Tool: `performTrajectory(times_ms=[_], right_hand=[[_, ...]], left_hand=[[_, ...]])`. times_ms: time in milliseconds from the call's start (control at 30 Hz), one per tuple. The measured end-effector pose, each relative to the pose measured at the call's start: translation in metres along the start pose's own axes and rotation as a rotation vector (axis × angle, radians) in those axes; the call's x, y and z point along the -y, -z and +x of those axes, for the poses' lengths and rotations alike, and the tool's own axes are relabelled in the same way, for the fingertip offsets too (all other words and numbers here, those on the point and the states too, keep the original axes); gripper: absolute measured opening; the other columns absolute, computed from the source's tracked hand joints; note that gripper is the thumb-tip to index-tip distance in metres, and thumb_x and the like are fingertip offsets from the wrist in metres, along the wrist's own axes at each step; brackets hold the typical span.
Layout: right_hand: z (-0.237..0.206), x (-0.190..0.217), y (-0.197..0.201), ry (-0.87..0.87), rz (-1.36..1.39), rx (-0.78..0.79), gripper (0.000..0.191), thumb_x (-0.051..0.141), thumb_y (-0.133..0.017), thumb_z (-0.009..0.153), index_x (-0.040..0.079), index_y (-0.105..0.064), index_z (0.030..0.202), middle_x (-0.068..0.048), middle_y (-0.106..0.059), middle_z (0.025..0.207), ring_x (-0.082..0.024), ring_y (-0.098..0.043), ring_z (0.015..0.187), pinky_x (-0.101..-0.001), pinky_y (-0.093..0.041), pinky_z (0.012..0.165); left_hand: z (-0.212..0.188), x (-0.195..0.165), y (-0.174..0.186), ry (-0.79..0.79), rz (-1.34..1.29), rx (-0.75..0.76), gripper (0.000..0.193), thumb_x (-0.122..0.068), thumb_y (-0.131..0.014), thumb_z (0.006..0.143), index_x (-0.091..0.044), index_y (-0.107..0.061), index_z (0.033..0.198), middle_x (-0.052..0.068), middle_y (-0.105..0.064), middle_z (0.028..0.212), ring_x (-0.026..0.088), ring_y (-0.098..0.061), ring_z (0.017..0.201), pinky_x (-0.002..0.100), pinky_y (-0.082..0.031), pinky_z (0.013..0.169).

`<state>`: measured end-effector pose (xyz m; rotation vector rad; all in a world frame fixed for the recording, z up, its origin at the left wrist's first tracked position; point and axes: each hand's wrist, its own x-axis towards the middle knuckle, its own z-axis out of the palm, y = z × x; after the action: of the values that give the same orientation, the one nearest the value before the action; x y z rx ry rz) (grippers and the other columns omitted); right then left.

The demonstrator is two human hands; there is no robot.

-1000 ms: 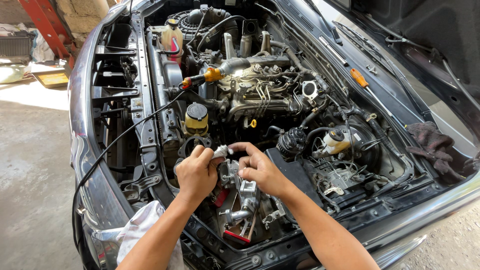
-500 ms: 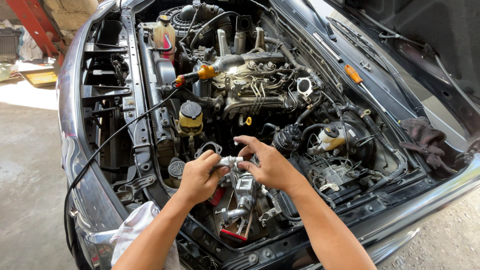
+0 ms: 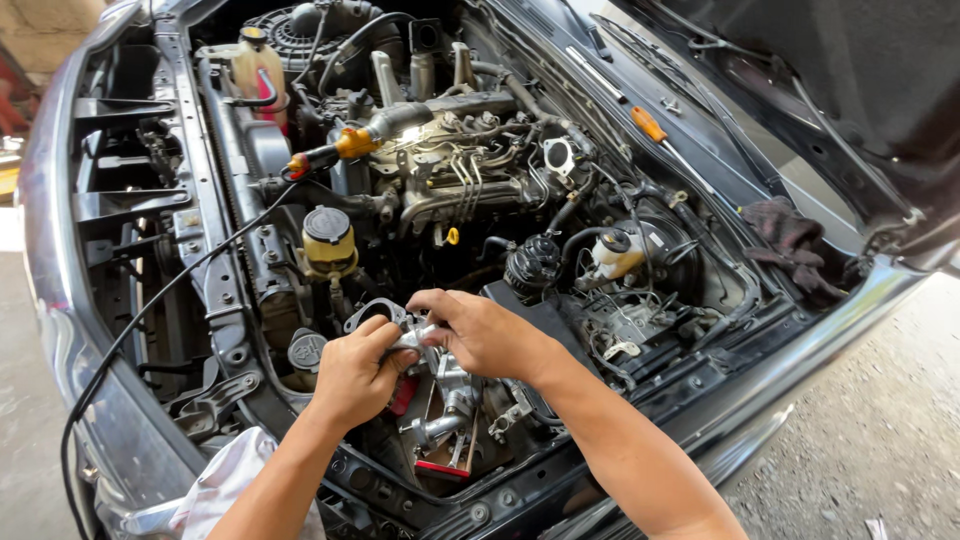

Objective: The person assembles a throttle body by hand, using a ratchet to tighten bolts and installing a gasket. They rotate the part to access different sides and repeatedly check fitment before placing the gasket into position.

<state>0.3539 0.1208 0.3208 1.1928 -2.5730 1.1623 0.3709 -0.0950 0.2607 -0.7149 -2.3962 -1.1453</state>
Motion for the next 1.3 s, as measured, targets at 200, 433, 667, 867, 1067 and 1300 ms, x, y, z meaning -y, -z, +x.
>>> performTrajectory(times_ms=[200, 433, 667, 867, 1067, 1300], right_hand=[[0.0, -0.007, -0.013, -0.235, 0.054, 0.044, 0.031, 0.024, -0.058, 0.104, 0.005, -0.048, 0.127, -0.019, -0.074, 0.088, -0.037, -0.073, 0.083, -0.0427, -0.055, 0.073], [0.003, -0.001, -0.02, -0.402, 0.068, -0.031, 0.056, 0.035, -0.058, 0.103, 0.002, -0.04, 0.145, -0.017, -0.074, 0.082, -0.033, -0.072, 0.079, -0.0417, -0.054, 0.071], [0.0, 0.007, 0.0, -0.446, 0.356, 0.009, 0.067, 0.031, -0.072, 0.091, 0.002, -0.044, 0.144, -0.01, -0.073, 0.091, -0.018, -0.073, 0.085, -0.0333, -0.059, 0.074], [-0.029, -0.061, 0.09, -0.574, 0.017, -0.116, 0.034, 0.022, -0.073, 0.092, 0.0, -0.067, 0.118, -0.001, -0.051, 0.139, -0.021, -0.073, 0.098, -0.0327, -0.062, 0.071], [-0.115, -0.203, 0.245, -0.383, -0.461, -0.975, 0.05, 0.002, -0.074, 0.091, -0.002, -0.047, 0.133, -0.014, -0.072, 0.116, -0.026, -0.071, 0.101, -0.0366, -0.057, 0.089], [-0.193, -0.347, 0.326, -0.502, -0.794, -1.183, 0.054, -0.007, -0.071, 0.097, -0.003, -0.039, 0.141, -0.022, -0.064, 0.127, -0.038, -0.062, 0.122, -0.045, -0.044, 0.107]], left_hand=[[-0.005, -0.004, -0.006, -0.058, 0.038, -0.035, 0.023, -0.023, -0.076, 0.08, -0.006, -0.061, 0.083, 0.007, -0.059, 0.077, 0.033, -0.063, 0.063, 0.044, -0.046, 0.052], [0.002, -0.015, -0.015, -0.116, 0.176, -0.096, 0.022, -0.023, -0.077, 0.081, -0.006, -0.062, 0.082, 0.007, -0.058, 0.078, 0.031, -0.061, 0.074, 0.043, -0.048, 0.06], [0.008, -0.027, -0.005, -0.148, 0.195, -0.174, 0.027, -0.023, -0.077, 0.072, -0.004, -0.067, 0.089, 0.011, -0.063, 0.085, 0.034, -0.059, 0.089, 0.045, -0.047, 0.078], [0.016, -0.012, 0.005, 0.13, 0.038, -0.21, 0.019, -0.011, -0.067, 0.09, -0.008, -0.072, 0.108, 0.01, -0.066, 0.092, 0.029, -0.062, 0.09, 0.039, -0.049, 0.08], [0.021, 0.016, -0.005, 0.327, -0.232, -0.1, 0.029, -0.004, -0.062, 0.091, -0.011, -0.073, 0.117, 0.008, -0.076, 0.09, 0.02, -0.07, 0.079, 0.031, -0.057, 0.071], [0.035, 0.036, -0.031, 0.79, -0.786, -0.229, 0.027, -0.007, -0.061, 0.093, 0.001, -0.066, 0.118, 0.012, -0.08, 0.098, 0.018, -0.078, 0.088, 0.032, -0.064, 0.069]])
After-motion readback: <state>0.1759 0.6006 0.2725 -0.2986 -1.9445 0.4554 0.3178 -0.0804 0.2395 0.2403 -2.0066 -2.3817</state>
